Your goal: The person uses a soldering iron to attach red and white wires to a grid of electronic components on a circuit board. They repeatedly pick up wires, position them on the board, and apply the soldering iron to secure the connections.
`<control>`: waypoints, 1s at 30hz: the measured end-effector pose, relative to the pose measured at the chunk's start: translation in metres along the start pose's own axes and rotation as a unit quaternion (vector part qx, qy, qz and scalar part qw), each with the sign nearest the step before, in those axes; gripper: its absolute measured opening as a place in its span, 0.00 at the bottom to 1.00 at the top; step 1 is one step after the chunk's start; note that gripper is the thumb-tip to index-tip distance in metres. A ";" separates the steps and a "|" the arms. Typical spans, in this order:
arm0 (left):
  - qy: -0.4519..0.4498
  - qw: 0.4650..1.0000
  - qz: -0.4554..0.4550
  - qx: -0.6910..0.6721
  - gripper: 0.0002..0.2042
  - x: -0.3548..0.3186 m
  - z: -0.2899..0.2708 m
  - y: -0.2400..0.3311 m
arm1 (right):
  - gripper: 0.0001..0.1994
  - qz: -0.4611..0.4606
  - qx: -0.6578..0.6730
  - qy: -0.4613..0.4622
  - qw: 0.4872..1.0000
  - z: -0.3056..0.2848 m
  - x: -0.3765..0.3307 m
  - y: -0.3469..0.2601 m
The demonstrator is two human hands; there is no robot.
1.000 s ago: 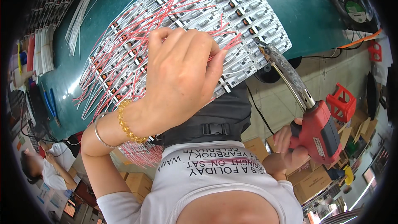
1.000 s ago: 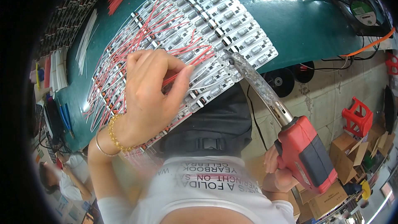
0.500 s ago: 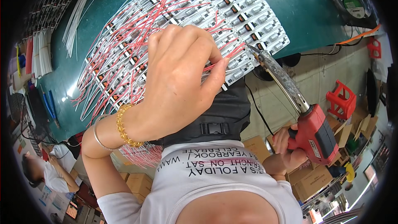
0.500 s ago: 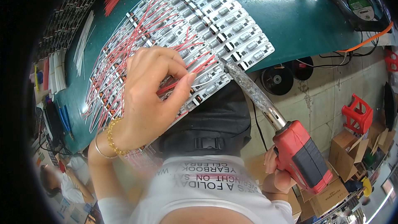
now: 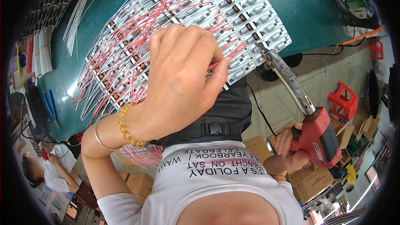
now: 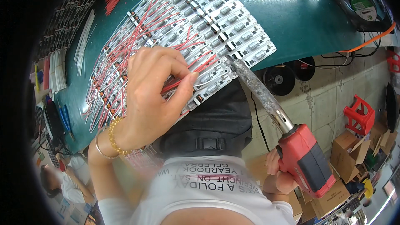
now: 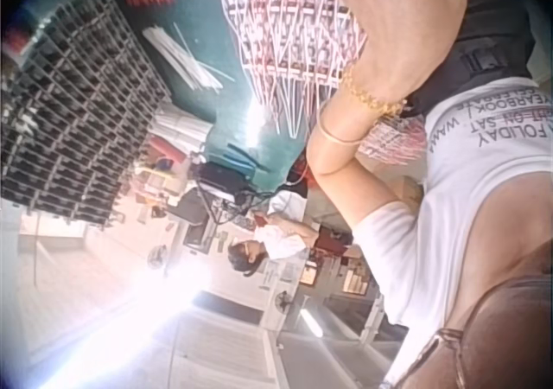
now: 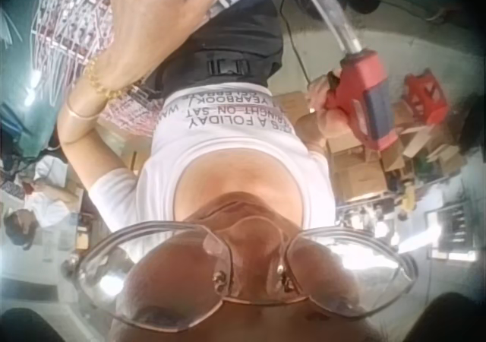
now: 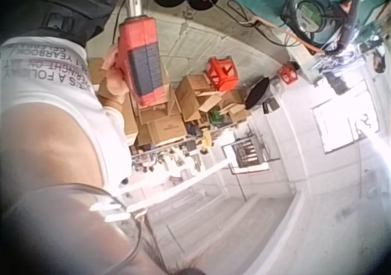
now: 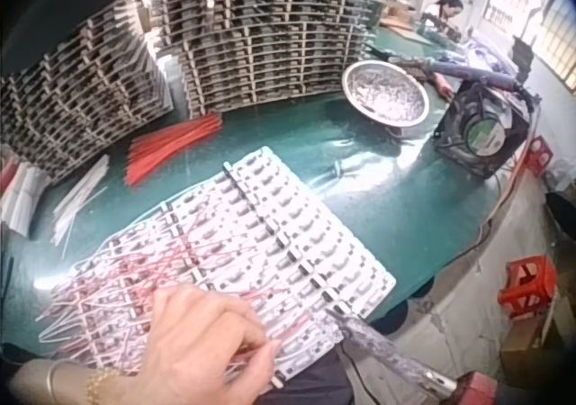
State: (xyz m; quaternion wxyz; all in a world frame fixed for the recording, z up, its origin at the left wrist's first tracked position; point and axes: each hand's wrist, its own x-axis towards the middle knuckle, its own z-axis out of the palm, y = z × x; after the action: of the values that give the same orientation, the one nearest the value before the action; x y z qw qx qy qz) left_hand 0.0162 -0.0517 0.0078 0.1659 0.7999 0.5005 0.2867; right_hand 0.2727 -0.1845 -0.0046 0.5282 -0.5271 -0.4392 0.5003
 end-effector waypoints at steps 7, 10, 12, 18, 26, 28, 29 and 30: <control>-0.002 1.000 0.003 0.006 0.07 0.000 0.000 0.000 | 0.48 0.034 -0.021 0.046 0.998 0.008 0.000 -0.007; 0.028 0.999 0.019 -0.005 0.06 0.001 0.000 -0.001 | 0.50 0.044 -0.016 0.061 0.997 0.011 0.001 -0.009; 0.076 0.996 0.055 -0.016 0.05 0.003 -0.003 -0.005 | 0.47 0.027 0.031 0.036 0.999 0.003 -0.004 -0.003; -0.039 0.998 -0.009 -0.057 0.05 -0.001 -0.006 0.005 | 0.46 -0.001 0.041 0.015 0.999 -0.005 -0.012 -0.001; -0.003 0.999 0.015 -0.035 0.07 -0.001 0.006 0.010 | 0.46 0.023 0.021 -0.006 0.999 -0.010 -0.017 -0.002; -0.005 0.999 0.011 -0.035 0.07 -0.001 0.003 0.009 | 0.46 0.011 0.054 -0.064 0.996 -0.032 -0.019 0.010; -0.007 0.999 0.007 -0.038 0.08 -0.002 0.002 0.009 | 0.46 -0.004 0.072 -0.090 0.993 -0.042 -0.021 0.019; -0.010 0.999 0.008 -0.041 0.08 -0.001 0.002 0.009 | 0.46 -0.039 0.090 -0.103 0.990 -0.042 -0.020 0.027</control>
State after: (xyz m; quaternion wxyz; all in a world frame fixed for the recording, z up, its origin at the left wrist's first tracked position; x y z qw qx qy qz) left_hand 0.0230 -0.0565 0.0109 0.2017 0.7990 0.4803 0.3004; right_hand 0.3101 -0.2105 -0.0330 0.5446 -0.4053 -0.4652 0.5681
